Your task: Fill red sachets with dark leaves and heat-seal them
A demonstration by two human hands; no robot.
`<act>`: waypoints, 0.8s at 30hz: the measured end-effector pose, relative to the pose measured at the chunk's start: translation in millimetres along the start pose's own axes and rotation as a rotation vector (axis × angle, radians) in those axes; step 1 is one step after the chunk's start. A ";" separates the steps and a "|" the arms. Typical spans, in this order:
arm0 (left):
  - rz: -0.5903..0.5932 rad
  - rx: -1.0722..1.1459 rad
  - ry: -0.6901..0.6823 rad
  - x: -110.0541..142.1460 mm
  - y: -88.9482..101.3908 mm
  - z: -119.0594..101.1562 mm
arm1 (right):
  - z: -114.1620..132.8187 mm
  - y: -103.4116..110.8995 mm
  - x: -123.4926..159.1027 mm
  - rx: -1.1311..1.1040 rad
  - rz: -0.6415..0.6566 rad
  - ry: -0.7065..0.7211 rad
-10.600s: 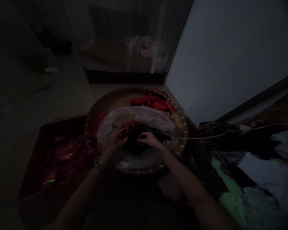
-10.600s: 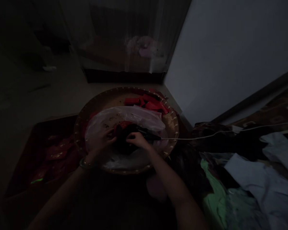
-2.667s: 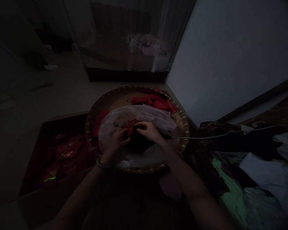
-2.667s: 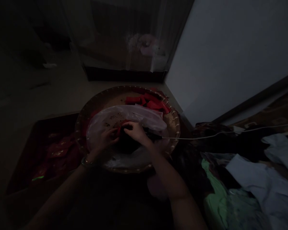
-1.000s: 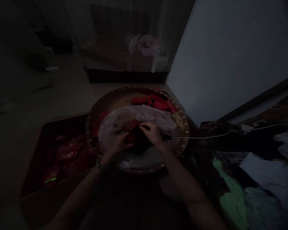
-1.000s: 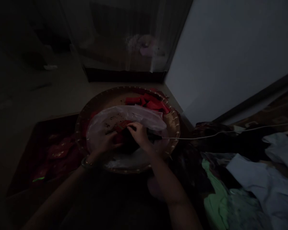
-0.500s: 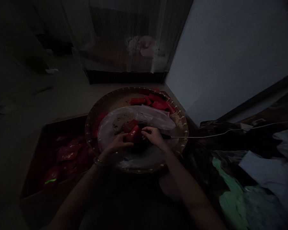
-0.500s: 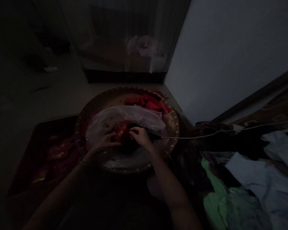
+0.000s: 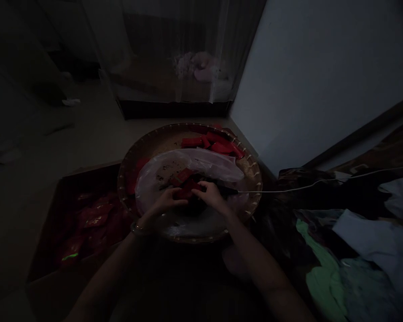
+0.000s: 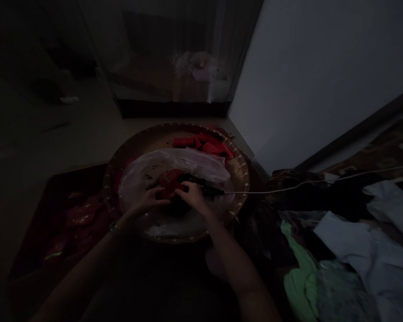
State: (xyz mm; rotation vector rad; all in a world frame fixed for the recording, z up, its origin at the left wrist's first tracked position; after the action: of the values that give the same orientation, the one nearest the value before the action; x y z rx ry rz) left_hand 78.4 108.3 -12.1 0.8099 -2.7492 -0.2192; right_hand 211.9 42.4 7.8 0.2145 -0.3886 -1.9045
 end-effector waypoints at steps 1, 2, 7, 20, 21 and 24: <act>0.004 0.021 0.001 -0.5 -1.7 -1.4 | -0.4 -1.9 -0.2 0.000 0.023 -0.002; 0.007 0.052 0.009 -1.1 -3.0 -1.9 | -0.3 -2.9 -0.3 -0.012 0.042 0.001; -0.039 0.180 0.070 -2.6 -1.5 1.5 | 0.2 1.2 0.3 -0.125 0.071 -0.002; -0.148 0.160 0.047 -1.2 6.0 0.1 | -5.9 -4.9 2.8 -0.139 0.023 -0.038; -0.133 0.149 0.040 -1.2 3.8 -0.4 | -7.0 -6.0 3.0 -0.137 0.020 -0.045; -0.056 0.102 0.048 -0.3 -4.7 1.4 | -11.5 -3.7 3.1 -0.150 -0.018 -0.072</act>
State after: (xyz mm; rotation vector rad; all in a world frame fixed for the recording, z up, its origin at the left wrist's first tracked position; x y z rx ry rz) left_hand 80.7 104.7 -14.5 0.9064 -2.7137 -0.0695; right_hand 211.4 38.8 -4.1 0.0505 -0.2907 -1.9529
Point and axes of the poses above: each hand's wrist, its own x-axis away from the middle knuckle, its own y-axis out of the back of the hand, z = x × y, the point moved 9 cm from there along -x, towards the middle knuckle, and after that the axes turned 1 degree about y, right-handed, at the moved point
